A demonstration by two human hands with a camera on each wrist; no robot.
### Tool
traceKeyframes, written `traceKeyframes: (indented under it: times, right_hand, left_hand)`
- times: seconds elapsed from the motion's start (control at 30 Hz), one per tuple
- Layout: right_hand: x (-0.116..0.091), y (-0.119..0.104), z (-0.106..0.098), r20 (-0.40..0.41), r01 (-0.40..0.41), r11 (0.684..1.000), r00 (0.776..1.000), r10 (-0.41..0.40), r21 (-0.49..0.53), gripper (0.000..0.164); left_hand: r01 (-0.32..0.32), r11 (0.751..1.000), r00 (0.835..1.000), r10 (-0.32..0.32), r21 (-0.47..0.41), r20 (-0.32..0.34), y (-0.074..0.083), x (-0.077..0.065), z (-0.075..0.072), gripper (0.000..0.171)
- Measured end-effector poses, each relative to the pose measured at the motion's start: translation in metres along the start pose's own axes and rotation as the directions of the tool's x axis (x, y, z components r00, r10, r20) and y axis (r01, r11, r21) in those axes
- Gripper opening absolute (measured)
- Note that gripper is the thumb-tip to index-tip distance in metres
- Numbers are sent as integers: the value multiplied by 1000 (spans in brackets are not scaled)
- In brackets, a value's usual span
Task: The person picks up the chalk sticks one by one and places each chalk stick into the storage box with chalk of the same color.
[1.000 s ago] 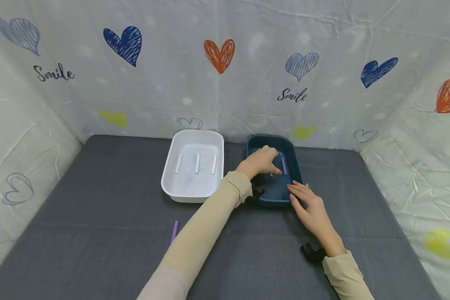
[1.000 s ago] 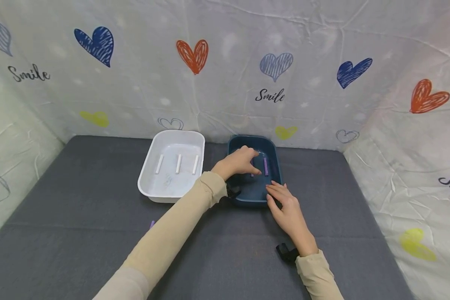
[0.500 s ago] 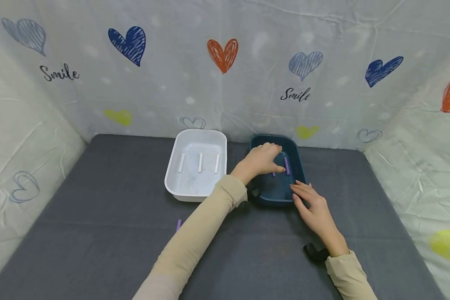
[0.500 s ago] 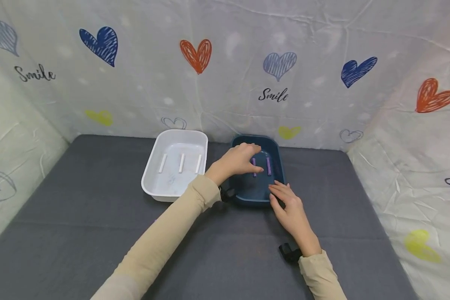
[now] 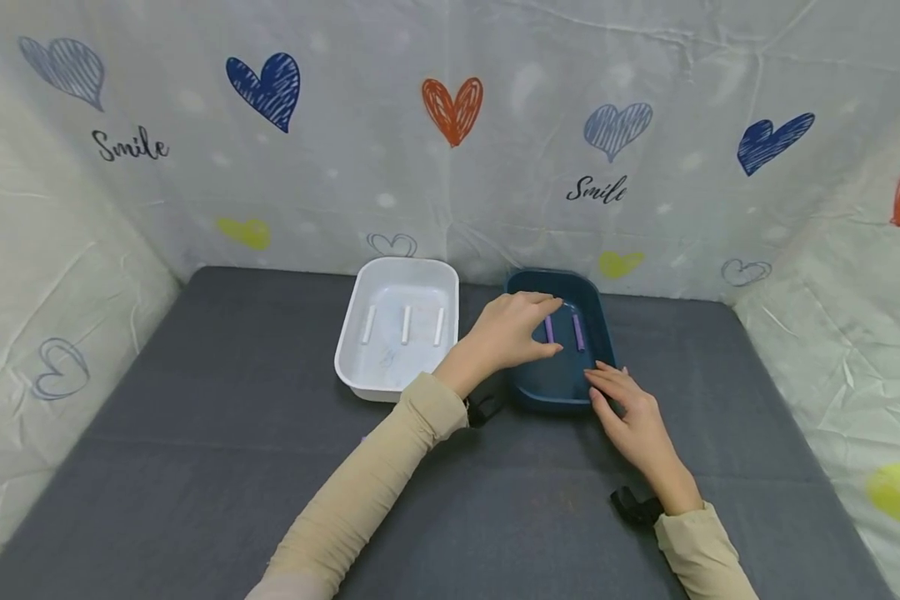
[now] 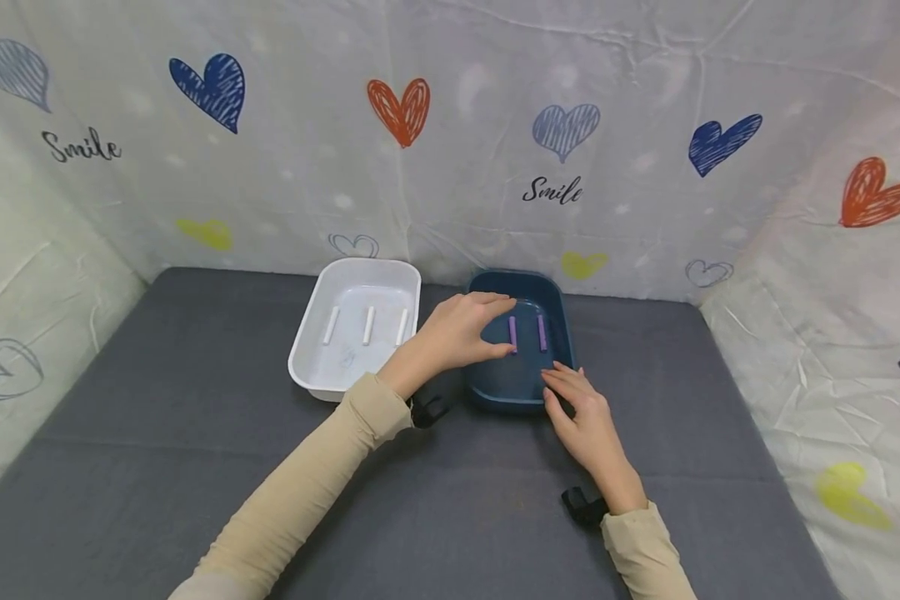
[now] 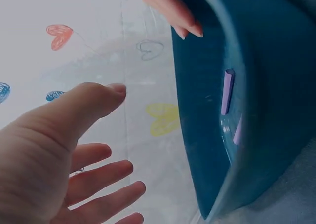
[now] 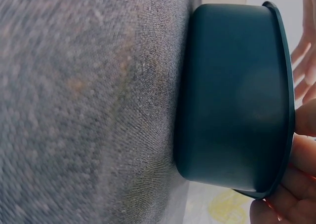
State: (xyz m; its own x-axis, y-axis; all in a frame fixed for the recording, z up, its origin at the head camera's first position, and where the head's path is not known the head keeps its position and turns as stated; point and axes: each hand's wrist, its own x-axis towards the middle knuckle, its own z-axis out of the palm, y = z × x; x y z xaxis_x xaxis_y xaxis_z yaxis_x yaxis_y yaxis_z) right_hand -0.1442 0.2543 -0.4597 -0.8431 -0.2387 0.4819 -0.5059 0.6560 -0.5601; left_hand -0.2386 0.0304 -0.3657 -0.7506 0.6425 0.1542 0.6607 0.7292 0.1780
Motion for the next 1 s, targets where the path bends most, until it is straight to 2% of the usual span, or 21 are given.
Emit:
traceKeyframes:
  times: [0.17, 0.3, 0.47, 0.7, 0.83, 1.0]
  right_hand:
    - [-1, 0, 0, -8, 4, 1000, 1000, -4, 0, 29]
    - [-1, -1, 0, -12, 8, 1000, 1000, -8, -1, 29]
    - [-1, -1, 1, -19, 7, 1000, 1000, -8, -10, 28]
    - [-1, -3, -1, -13, 3, 1000, 1000, -3, -2, 29]
    - [-1, -3, -1, -7, -3, 1000, 1000, 3, -6, 29]
    - [-1, -3, 0, -6, -5, 1000, 1000, 5, -11, 29]
  left_hand:
    - [-49, 994, 996, 42, -95, -77, -3, -17, 1, 65]
    - [-102, 976, 985, 72, -193, -155, -7, -34, 4, 59]
    - [-147, 957, 971, 91, -249, -222, -11, -54, 8, 52]
    - [-164, 944, 967, 98, -284, -234, -16, -83, 16, 51]
    - [-208, 922, 962, 132, -326, -241, -21, -101, 21, 50]
    - [-285, 879, 948, 199, -383, -250, -30, -124, 22, 41]
